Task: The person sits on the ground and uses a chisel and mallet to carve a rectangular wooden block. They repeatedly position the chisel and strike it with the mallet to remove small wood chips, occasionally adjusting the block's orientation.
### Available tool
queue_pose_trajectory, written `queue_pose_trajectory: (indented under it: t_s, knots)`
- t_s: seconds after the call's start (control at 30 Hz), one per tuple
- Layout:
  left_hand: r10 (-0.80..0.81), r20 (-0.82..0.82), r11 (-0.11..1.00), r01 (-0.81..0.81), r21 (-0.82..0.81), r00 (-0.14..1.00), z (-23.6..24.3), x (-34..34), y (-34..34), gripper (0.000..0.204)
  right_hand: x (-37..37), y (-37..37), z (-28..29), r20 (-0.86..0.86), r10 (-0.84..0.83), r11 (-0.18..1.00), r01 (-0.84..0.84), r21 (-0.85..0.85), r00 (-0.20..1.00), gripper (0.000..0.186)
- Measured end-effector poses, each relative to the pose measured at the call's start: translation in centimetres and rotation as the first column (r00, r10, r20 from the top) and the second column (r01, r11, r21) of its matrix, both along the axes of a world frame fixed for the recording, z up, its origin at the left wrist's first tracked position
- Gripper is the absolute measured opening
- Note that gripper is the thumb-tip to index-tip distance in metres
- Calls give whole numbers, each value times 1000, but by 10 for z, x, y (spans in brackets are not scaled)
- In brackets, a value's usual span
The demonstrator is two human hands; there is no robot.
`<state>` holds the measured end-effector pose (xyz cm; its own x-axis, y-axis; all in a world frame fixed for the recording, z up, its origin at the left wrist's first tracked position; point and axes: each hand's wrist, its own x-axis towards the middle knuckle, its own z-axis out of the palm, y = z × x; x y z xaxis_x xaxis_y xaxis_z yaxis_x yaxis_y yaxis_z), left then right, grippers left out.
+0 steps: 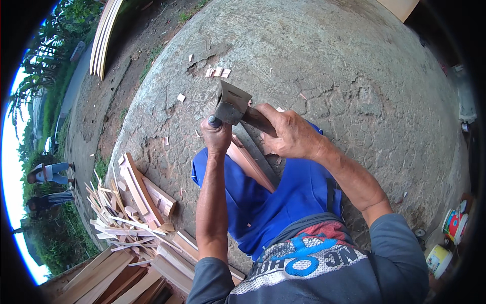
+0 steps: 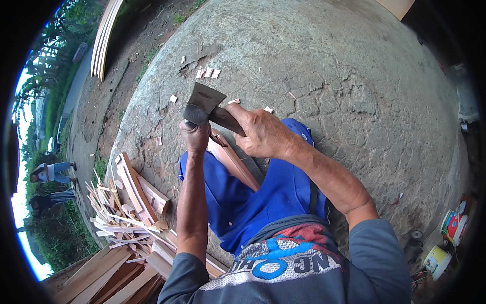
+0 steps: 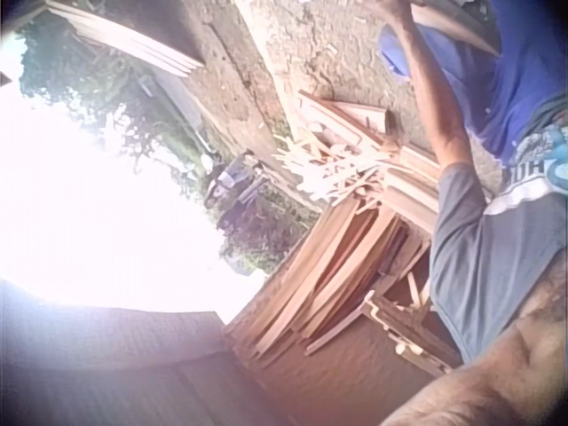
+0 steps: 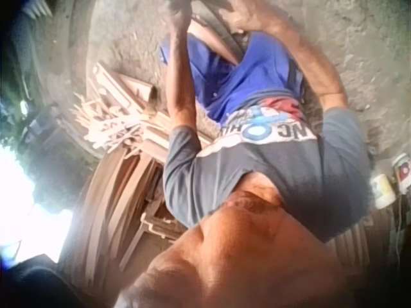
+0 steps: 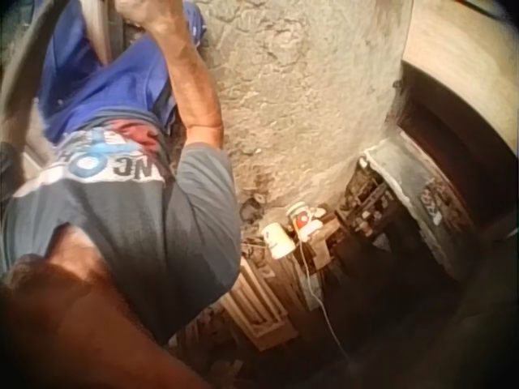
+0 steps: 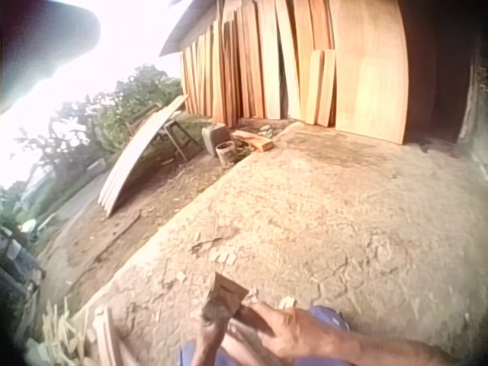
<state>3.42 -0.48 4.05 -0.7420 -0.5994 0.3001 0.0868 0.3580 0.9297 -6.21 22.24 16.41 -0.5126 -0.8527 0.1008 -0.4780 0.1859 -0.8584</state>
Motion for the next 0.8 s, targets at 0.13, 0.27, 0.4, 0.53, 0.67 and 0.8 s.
queue_pose_trajectory:
  t_s: [0.13, 0.27, 0.4, 0.53, 0.67, 0.8]
  knots:
    - [-19, 31, 1000, 19, 3, 999, 0, 1, 2, 13, 2, 1, -5, -5, -7, 1000, 7, -2, 1000, 48]
    - [8, 82, 989, 4, -149, 997, 5, 7, 18, 5, -2, 3, -3, -39, 25, 998, -23, 55, 999, 56]
    - [24, -6, 996, -24, -89, 1000, -18, 15, 17, 10, 3, -5, 36, -257, 64, 995, -80, -53, 964, 45]
    - [-38, 122, 964, 69, -258, 992, -19, 19, 10, 8, 6, -19, 23, -488, 217, 959, -92, 267, 845, 36]
    - [74, -74, 953, -92, -290, 995, -18, 21, 19, 12, 1, -29, 15, -444, 308, 935, -181, 305, 841, 39]
    - [-43, 56, 972, 55, -227, 997, -16, 25, 20, 13, 3, -22, 56, -468, 152, 985, -170, 3, 871, 42]
